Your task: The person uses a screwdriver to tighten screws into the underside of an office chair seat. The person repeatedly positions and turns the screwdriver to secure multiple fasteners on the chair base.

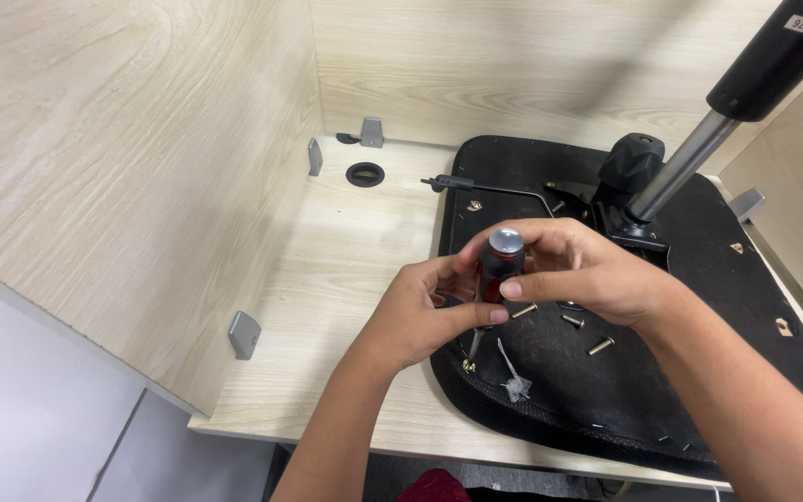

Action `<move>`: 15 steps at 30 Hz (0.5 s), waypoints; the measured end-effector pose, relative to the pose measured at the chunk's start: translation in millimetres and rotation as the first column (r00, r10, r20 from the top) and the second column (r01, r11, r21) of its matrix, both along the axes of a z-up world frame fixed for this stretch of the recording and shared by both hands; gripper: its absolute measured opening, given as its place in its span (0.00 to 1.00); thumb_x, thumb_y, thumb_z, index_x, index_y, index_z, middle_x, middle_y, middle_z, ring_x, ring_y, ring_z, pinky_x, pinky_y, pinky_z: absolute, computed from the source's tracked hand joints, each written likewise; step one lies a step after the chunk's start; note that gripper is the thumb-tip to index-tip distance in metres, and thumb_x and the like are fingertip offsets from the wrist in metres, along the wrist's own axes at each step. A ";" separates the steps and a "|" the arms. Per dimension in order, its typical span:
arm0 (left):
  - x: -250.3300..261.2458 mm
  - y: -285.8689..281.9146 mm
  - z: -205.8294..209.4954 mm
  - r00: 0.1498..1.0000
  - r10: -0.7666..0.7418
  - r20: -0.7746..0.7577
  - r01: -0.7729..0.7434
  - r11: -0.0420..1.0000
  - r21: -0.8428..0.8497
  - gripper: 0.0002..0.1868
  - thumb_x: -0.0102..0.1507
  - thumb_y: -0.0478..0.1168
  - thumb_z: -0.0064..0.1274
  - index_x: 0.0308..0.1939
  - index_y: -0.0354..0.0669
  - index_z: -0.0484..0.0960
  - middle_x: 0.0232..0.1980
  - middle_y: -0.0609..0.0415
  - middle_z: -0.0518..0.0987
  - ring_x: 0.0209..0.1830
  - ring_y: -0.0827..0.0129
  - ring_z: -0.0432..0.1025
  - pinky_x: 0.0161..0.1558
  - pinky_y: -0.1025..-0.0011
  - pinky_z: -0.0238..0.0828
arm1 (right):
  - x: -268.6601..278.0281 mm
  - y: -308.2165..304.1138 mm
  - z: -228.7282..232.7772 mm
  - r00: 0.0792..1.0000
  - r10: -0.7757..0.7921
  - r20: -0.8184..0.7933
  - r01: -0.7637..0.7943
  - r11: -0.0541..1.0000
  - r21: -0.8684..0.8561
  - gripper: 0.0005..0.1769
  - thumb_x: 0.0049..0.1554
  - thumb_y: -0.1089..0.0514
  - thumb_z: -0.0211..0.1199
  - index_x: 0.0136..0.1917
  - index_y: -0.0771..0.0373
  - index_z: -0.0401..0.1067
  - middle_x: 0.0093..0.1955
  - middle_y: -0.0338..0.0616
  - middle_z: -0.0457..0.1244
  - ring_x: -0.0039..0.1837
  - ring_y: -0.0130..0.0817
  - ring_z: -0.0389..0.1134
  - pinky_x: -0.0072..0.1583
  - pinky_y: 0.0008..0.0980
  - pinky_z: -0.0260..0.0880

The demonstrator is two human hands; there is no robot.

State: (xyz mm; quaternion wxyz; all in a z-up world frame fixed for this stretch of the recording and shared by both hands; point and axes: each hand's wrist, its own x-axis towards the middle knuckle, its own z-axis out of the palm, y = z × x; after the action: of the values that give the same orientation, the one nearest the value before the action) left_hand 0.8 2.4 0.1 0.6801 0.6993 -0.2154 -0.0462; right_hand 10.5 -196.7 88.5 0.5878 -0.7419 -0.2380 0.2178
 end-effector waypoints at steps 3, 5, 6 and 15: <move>1.2 1.6 1.1 0.999 0.026 -0.046 -0.023 0.998 0.061 0.21 0.48 0.45 0.71 0.42 0.40 0.88 0.36 0.54 0.86 0.41 0.70 0.79 0.57 0.66 0.71 | -0.2 -2.3 -0.5 0.999 0.030 0.028 -0.030 0.999 0.033 0.20 0.48 0.62 0.71 0.56 0.66 0.78 0.50 0.50 0.72 0.54 0.38 0.74 0.59 0.41 0.79; 1.6 -0.2 1.7 0.994 0.054 -0.093 -0.042 0.992 0.123 0.21 0.48 0.46 0.71 0.42 0.42 0.88 0.36 0.55 0.86 0.41 0.71 0.80 0.57 0.64 0.70 | 2.1 -3.3 -3.5 0.998 -0.004 0.061 0.004 1.000 -0.004 0.20 0.46 0.63 0.72 0.54 0.65 0.78 0.48 0.48 0.73 0.52 0.38 0.75 0.56 0.41 0.79; 1.6 -0.8 1.9 0.991 0.069 -0.116 -0.051 0.987 0.154 0.21 0.47 0.46 0.71 0.42 0.43 0.88 0.35 0.56 0.86 0.41 0.71 0.80 0.57 0.63 0.70 | 3.5 -3.8 -5.4 0.997 -0.020 0.078 0.022 1.000 -0.022 0.20 0.45 0.63 0.72 0.53 0.65 0.78 0.47 0.47 0.73 0.51 0.37 0.75 0.55 0.41 0.80; -3.9 -4.4 4.2 0.989 -0.004 -0.150 0.019 0.995 0.101 0.22 0.50 0.49 0.68 0.45 0.45 0.88 0.36 0.56 0.86 0.40 0.70 0.79 0.54 0.63 0.74 | 11.4 -12.6 -15.3 0.988 -0.005 0.152 0.003 1.000 0.018 0.22 0.39 0.62 0.78 0.47 0.61 0.75 0.46 0.42 0.71 0.53 0.37 0.75 0.59 0.43 0.77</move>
State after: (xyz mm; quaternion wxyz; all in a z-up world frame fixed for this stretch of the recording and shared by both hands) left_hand -3.1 -2.0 4.3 0.6574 0.7264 -0.1651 -0.1134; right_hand 21.9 -209.3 73.1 0.5748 -0.7517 -0.2824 0.1574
